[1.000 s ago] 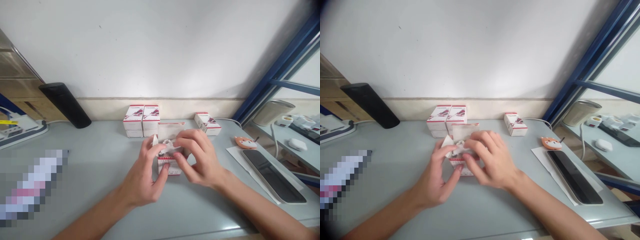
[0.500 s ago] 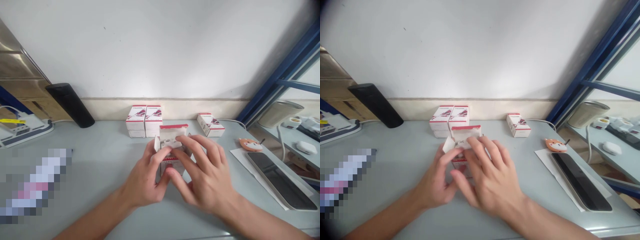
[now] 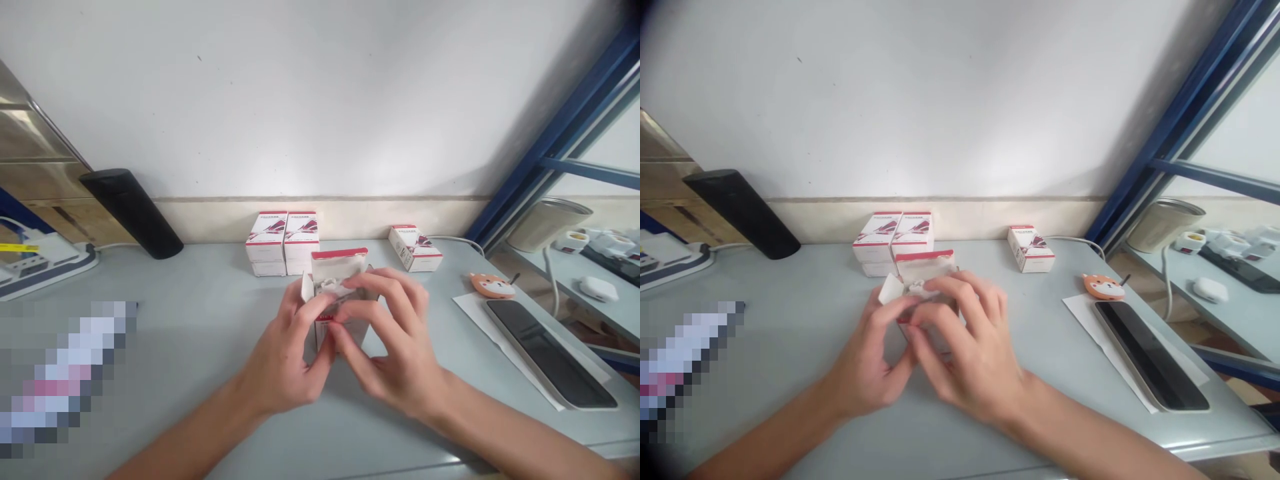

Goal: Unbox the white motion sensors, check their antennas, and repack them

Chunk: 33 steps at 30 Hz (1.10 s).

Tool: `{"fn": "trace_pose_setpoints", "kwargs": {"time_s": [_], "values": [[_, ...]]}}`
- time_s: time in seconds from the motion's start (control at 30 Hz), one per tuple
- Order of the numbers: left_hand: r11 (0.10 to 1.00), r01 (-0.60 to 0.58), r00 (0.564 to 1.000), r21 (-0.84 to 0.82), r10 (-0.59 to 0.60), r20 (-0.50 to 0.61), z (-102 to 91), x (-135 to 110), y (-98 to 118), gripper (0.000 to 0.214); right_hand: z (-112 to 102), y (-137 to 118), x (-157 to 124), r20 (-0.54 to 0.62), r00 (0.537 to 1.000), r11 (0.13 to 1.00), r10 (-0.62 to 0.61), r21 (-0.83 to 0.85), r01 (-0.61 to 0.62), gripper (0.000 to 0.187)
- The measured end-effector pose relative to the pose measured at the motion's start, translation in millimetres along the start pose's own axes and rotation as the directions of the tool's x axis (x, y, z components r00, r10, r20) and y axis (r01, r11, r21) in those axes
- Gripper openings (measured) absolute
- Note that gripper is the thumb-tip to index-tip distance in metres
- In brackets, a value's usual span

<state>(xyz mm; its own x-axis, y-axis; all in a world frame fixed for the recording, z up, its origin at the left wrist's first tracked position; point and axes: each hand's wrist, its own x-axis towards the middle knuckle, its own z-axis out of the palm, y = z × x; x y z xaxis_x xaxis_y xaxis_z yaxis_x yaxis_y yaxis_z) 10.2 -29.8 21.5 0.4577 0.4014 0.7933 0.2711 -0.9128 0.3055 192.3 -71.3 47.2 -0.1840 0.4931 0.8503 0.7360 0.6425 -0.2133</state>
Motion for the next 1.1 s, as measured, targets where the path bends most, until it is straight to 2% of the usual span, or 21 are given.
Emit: {"fn": "trace_pose_setpoints", "kwargs": {"time_s": [0.13,0.27,0.43,0.63,0.8,0.93,1.1], "values": [[1.000,0.008,1.000,0.013,-0.008,-0.011,1.4,-0.9,-1.0,0.066,1.4,3.5,-0.5,-0.083,0.995,0.981,-0.052,-0.191,0.035,0.002],[0.999,0.026,1.000,0.033,-0.026,-0.010,1.8,-2.5,-0.5,0.065,-1.3,3.5,2.7,-0.082,0.995,0.934,-0.053,-0.356,0.021,0.011],[0.996,0.080,0.997,0.047,-0.081,0.011,1.1,-4.4,1.5,0.061,-8.9,0.4,4.5,-0.057,0.998,0.891,-0.041,-0.454,0.010,0.016],[0.990,0.114,0.993,0.089,-0.114,-0.003,2.2,-5.6,-0.1,0.067,-11.8,5.8,3.0,0.040,0.997,0.910,-0.067,-0.407,0.078,0.029],[0.993,0.083,0.996,0.088,-0.084,0.009,1.8,-4.8,-0.3,0.072,-10.6,12.7,3.6,0.141,0.985,0.941,-0.101,-0.309,0.141,0.022],[0.988,0.104,0.994,0.118,-0.106,0.009,2.4,-4.3,1.3,0.069,-11.8,15.7,6.5,0.121,0.990,0.948,-0.075,-0.298,0.108,0.014],[0.988,0.107,0.994,0.113,-0.108,0.003,2.4,-3.6,2.6,0.062,-15.5,19.1,10.4,0.109,0.993,0.983,-0.049,-0.171,0.067,0.002]]}}
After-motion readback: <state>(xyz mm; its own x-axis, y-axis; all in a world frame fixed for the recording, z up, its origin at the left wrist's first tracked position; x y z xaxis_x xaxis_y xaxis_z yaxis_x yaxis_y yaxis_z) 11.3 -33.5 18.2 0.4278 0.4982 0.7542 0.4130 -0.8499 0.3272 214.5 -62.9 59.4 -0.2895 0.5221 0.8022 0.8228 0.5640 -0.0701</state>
